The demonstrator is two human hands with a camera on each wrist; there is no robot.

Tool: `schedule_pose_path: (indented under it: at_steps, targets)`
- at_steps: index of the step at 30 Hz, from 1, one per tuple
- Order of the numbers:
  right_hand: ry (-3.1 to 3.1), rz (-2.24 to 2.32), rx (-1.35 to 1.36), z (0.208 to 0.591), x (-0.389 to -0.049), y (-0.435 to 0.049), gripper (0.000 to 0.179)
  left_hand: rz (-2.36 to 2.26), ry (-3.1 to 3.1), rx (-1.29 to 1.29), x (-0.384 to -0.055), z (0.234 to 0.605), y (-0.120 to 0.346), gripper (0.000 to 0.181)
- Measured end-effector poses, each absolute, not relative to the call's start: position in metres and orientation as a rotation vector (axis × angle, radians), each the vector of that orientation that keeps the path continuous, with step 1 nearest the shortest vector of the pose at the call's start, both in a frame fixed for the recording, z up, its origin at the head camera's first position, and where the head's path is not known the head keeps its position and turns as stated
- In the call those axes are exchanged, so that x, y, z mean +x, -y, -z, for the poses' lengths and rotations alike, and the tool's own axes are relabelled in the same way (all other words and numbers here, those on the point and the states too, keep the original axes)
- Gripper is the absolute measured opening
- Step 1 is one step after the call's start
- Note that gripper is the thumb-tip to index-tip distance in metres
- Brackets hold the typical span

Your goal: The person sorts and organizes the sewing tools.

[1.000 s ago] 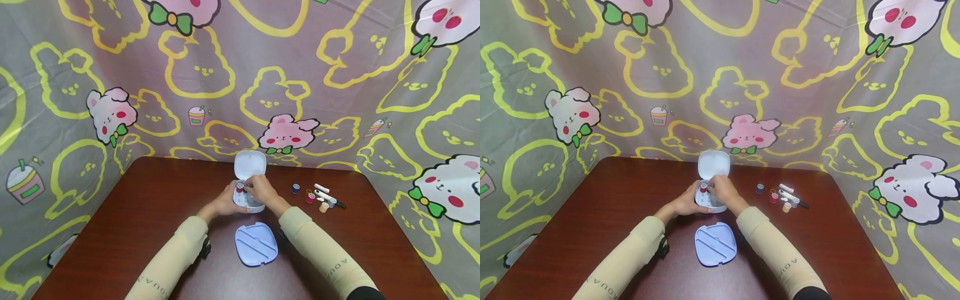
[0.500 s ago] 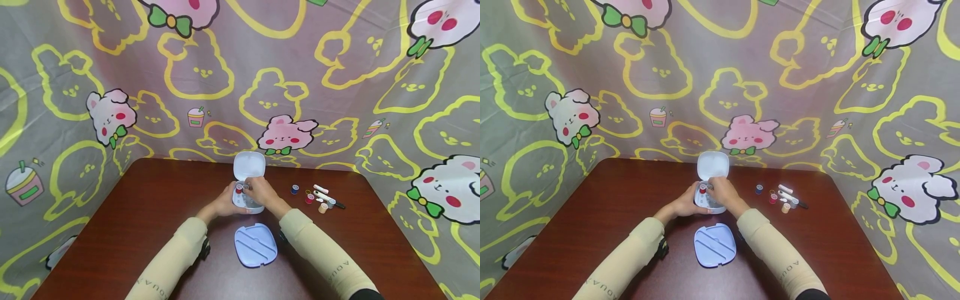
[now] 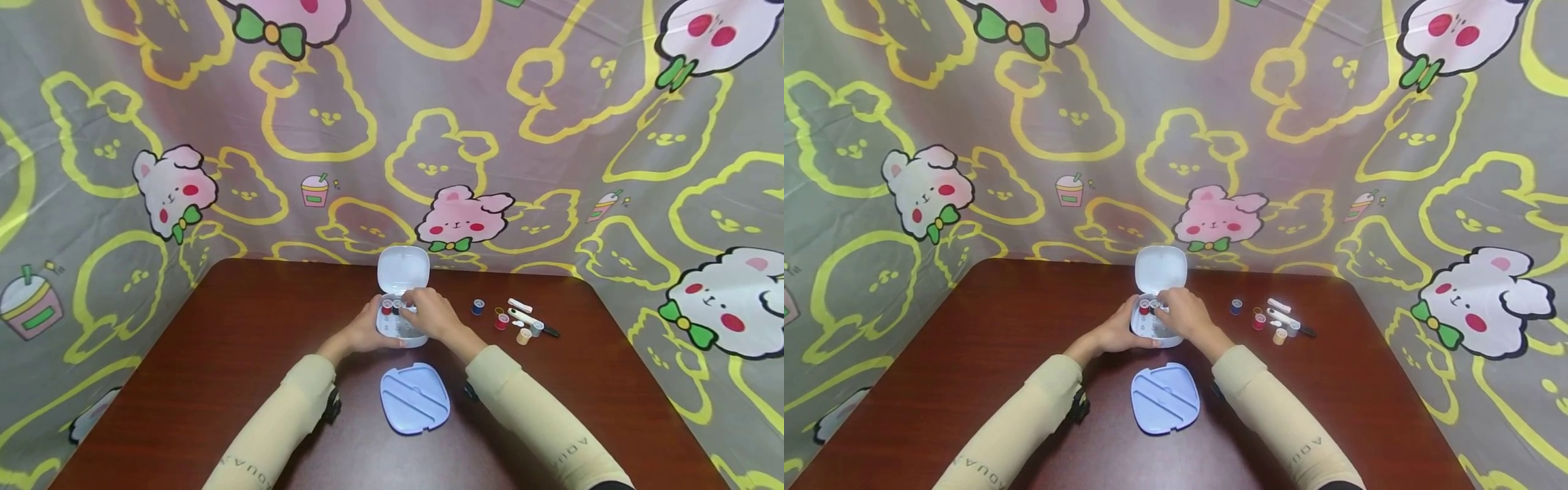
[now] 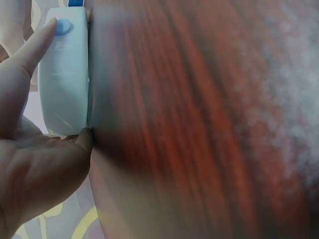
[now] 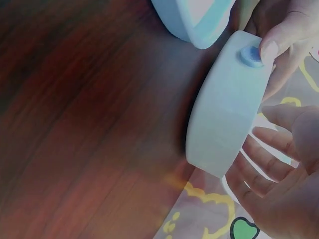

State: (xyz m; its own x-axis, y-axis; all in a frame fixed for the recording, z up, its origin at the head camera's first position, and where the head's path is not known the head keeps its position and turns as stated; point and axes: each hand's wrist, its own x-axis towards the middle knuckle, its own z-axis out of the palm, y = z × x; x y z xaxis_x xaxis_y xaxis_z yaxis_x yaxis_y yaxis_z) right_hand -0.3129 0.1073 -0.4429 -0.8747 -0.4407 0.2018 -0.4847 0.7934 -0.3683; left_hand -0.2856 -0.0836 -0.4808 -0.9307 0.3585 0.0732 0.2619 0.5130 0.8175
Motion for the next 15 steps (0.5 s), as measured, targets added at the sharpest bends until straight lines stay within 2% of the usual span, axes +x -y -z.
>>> schedule_pose_path:
  at_steps: [15]
  targets:
    - [2.858, -0.745, 0.720, 0.441, -0.301, -0.121, 0.028, -1.430, -2.580, 0.538, -0.286, 0.480, 0.085, 0.107]
